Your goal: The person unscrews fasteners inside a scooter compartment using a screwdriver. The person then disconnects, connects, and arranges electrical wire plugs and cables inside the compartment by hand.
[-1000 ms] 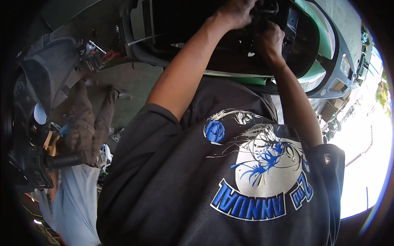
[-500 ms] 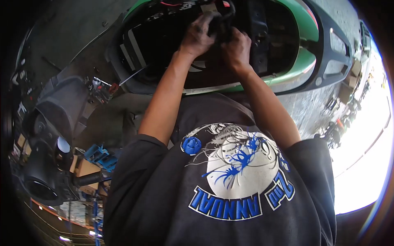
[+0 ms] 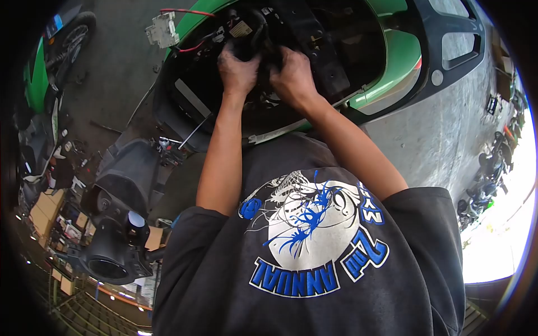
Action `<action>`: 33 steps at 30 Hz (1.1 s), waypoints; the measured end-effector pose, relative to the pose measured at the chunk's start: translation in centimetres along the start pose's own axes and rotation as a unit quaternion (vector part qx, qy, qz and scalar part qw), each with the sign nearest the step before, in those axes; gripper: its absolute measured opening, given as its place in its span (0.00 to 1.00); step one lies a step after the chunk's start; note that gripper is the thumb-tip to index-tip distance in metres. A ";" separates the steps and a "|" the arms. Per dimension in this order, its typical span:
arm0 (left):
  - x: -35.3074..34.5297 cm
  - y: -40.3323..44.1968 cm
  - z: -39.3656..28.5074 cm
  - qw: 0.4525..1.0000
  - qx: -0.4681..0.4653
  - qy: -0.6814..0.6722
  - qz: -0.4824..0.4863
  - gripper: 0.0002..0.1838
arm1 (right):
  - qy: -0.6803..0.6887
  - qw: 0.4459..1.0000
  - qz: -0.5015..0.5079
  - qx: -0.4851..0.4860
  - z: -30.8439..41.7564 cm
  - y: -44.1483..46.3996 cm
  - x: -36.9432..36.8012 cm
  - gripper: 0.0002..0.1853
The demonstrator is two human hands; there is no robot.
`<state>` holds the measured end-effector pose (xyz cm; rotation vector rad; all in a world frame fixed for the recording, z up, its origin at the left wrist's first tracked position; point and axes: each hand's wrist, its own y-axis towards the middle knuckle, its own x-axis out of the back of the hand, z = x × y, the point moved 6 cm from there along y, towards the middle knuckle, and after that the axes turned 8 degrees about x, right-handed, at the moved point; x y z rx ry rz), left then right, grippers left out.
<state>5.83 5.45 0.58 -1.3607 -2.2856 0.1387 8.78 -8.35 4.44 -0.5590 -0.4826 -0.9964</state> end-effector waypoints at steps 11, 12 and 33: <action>-0.8 1.2 -1.5 0.983 0.067 0.169 0.038 0.17 | 0.040 0.994 -0.048 -0.092 -2.7 -0.4 -2.1 0.16; -1.0 1.3 -1.3 0.981 0.067 0.175 0.043 0.17 | 0.072 0.992 -0.056 -0.088 -2.8 -0.4 -2.1 0.16; -2.3 0.2 -1.7 0.990 0.114 0.083 -0.030 0.09 | 0.151 0.963 -0.209 -0.077 -3.0 -1.0 -3.1 0.17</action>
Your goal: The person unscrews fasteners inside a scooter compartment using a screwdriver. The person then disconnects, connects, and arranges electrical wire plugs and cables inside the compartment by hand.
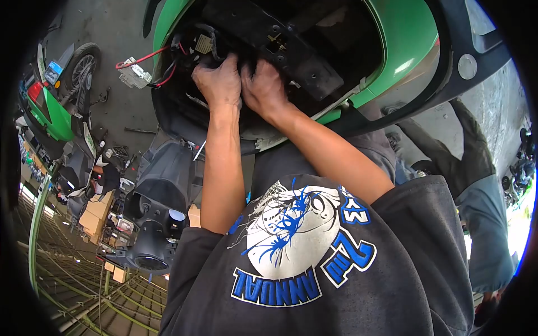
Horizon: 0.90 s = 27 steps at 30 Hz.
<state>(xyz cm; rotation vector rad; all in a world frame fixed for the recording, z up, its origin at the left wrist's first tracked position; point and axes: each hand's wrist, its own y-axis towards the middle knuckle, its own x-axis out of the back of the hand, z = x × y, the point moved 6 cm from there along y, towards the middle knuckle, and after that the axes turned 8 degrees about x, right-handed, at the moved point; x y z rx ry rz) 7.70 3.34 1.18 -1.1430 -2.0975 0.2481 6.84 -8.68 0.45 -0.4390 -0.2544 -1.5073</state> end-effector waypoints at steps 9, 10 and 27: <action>0.1 0.5 1.0 0.999 -0.007 -0.026 -0.026 0.13 | 0.003 0.999 0.040 -0.013 -0.2 -0.4 -0.3 0.20; 0.1 0.4 1.0 0.999 0.006 -0.043 -0.020 0.13 | -0.027 1.000 0.011 0.010 0.0 -0.4 0.0 0.20; -0.8 0.0 1.0 0.990 0.050 -0.130 0.015 0.10 | 0.012 0.997 0.037 -0.071 -0.8 -0.7 -0.2 0.20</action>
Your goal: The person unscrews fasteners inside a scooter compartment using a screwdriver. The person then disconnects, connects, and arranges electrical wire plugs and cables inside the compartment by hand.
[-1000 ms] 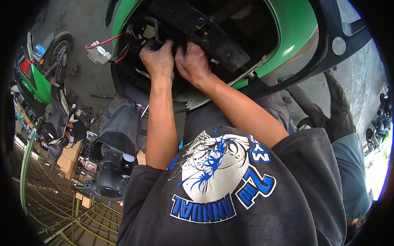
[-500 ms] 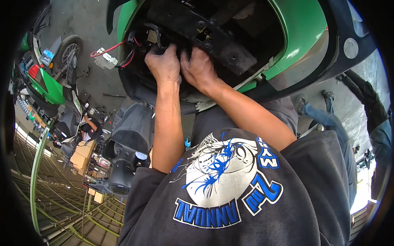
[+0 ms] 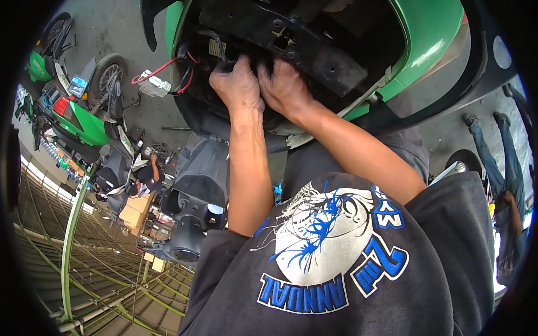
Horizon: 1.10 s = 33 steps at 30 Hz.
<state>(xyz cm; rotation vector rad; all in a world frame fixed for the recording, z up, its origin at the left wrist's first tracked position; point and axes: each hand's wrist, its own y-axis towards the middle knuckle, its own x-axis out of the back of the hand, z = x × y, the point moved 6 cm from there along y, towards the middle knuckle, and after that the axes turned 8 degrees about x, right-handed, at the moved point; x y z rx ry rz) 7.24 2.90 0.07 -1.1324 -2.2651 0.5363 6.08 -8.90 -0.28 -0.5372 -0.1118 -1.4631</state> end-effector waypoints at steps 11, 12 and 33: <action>-0.1 -0.3 -0.2 0.999 0.043 -0.014 0.017 0.09 | 0.028 0.997 -0.059 0.051 0.2 0.1 0.1 0.17; -0.1 -0.3 -0.2 0.999 0.040 0.009 0.014 0.09 | -0.003 0.996 -0.062 0.062 0.2 0.1 0.1 0.17; 0.4 0.5 -0.7 0.965 -0.095 0.222 -0.103 0.18 | -0.021 0.998 0.032 -0.044 0.6 0.2 1.0 0.27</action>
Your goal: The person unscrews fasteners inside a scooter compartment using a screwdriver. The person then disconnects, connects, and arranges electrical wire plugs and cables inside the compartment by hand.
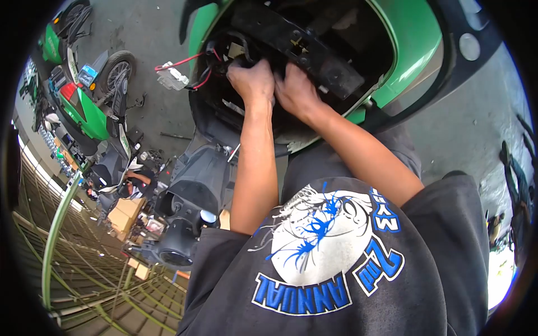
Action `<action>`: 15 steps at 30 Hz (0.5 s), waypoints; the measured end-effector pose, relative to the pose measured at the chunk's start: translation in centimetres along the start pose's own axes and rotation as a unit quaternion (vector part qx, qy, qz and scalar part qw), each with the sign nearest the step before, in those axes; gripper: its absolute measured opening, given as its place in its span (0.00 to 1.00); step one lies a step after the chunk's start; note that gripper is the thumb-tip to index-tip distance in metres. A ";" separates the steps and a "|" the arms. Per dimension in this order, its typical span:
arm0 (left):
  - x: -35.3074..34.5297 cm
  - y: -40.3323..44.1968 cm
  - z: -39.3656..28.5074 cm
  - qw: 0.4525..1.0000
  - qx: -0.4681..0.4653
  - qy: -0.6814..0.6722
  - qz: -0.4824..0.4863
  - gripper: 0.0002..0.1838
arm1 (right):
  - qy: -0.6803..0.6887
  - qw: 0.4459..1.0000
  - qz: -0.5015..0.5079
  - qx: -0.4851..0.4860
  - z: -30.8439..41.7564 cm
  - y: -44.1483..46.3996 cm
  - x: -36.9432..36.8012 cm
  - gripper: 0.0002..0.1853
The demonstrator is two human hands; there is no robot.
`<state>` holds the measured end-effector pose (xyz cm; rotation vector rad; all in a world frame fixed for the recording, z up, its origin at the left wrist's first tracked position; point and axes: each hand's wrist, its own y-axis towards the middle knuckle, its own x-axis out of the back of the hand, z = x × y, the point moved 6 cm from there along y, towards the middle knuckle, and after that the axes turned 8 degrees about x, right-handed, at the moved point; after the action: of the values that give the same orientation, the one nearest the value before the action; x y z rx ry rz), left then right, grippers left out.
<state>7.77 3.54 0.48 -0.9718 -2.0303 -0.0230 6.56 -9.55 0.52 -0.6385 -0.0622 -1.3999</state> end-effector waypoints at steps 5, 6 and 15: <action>2.0 -1.7 -2.2 0.998 0.043 -0.055 0.009 0.22 | -0.090 0.961 0.217 0.146 5.8 -4.9 6.3 0.27; 1.4 -1.4 -1.6 0.996 0.046 -0.071 0.004 0.22 | -0.089 0.944 0.241 0.205 7.3 -5.3 8.2 0.26; 4.1 -4.1 -5.4 0.964 -0.221 -0.096 -0.115 0.21 | -0.362 0.836 -0.034 0.411 10.7 -2.4 19.2 0.19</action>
<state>7.59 1.32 8.08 -1.0289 -2.3649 -0.5462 11.59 -21.98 18.13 -0.3893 -1.2381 -0.9789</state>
